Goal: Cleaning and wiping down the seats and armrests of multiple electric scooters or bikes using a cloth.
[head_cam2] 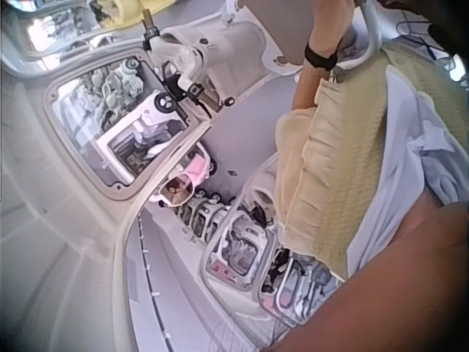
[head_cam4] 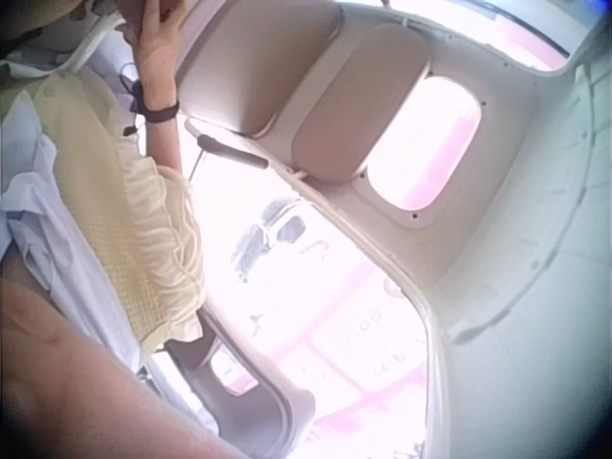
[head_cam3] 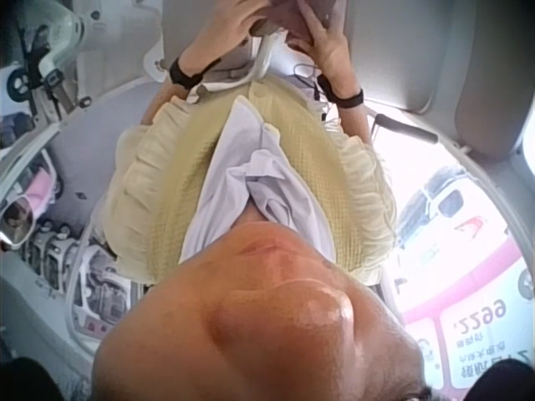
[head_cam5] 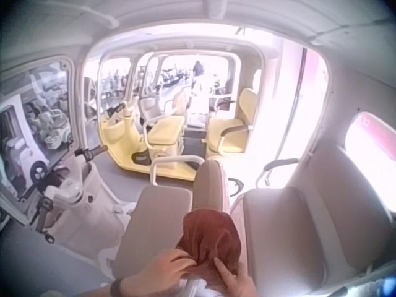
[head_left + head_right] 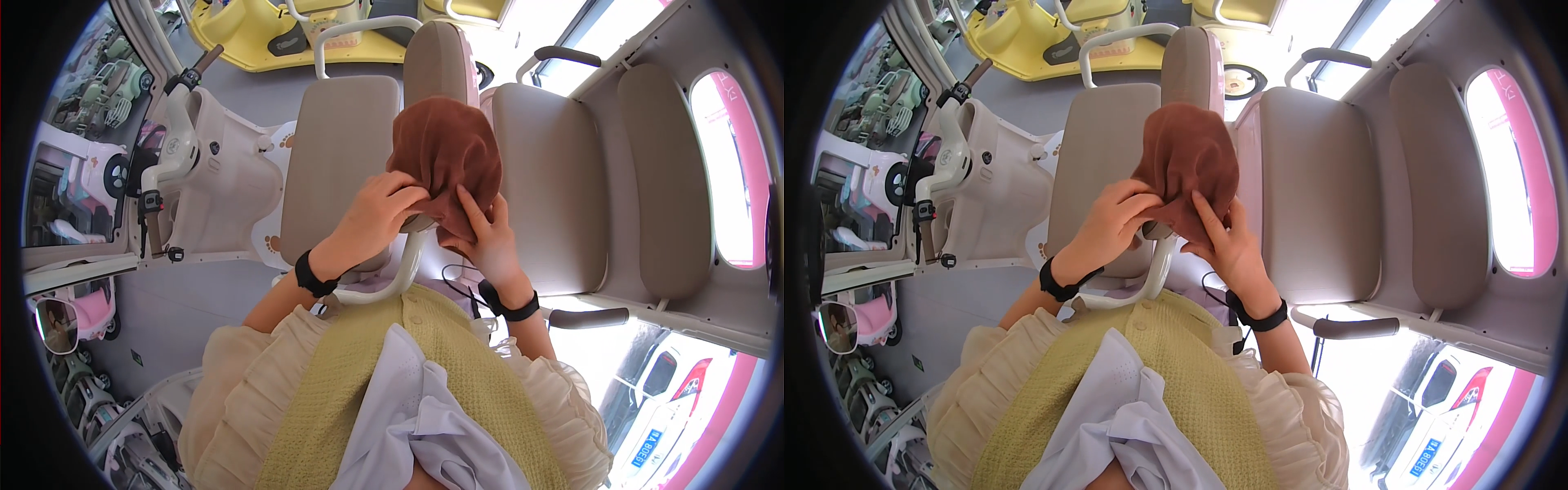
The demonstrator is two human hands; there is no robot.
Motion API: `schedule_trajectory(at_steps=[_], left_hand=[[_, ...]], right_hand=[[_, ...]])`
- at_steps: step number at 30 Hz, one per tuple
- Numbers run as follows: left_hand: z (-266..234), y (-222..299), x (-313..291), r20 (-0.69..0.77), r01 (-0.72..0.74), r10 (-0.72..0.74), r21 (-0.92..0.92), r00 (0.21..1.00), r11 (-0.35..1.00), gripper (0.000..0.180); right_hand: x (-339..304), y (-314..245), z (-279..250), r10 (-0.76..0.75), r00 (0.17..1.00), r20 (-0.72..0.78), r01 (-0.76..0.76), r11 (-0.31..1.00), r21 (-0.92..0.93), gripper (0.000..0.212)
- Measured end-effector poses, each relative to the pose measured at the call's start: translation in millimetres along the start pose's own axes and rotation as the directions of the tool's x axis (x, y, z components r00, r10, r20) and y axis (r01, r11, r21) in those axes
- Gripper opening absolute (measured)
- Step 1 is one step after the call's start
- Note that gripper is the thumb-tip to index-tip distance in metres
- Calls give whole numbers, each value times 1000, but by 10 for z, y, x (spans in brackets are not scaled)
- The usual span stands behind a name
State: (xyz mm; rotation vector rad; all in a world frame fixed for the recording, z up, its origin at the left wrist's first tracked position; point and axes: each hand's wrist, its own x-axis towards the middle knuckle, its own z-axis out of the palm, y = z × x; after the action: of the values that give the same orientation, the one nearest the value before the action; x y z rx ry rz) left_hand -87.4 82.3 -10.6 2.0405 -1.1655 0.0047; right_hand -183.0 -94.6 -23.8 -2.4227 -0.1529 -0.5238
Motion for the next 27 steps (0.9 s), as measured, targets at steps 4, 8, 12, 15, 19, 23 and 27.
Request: schedule_trajectory(at_steps=[4,8,12,15,19,23,27], left_hand=[[-181,192,-68,341,223,-152,-178,928,959,26],[-543,417,-4,581,335,-182,-167,793,927,32],[-956,474,132,179,9,19,-159,984,987,35],[-1284,530,368,-46,-82,89,128,995,988,42],[-1401,331,829,-354,27,-21,13,935,1000,36],[-1003,-481,1313,-536,99,272,563,799,820,27],[-233,-736,1165,-266,56,-24,112,964,992,34]], right_hand=[[-46,-26,-209,-1,992,129,20,990,-142,63],[72,-109,-570,-155,988,7,155,985,-78,52],[257,-284,-1006,-216,944,-249,197,976,-98,28],[416,-302,-1276,-237,857,-458,164,967,-194,20],[1037,12,-1405,-161,714,-682,119,987,-108,23],[1606,825,-931,-257,874,-412,65,903,-425,37],[1219,807,-221,-12,959,-282,-35,986,-160,44]])
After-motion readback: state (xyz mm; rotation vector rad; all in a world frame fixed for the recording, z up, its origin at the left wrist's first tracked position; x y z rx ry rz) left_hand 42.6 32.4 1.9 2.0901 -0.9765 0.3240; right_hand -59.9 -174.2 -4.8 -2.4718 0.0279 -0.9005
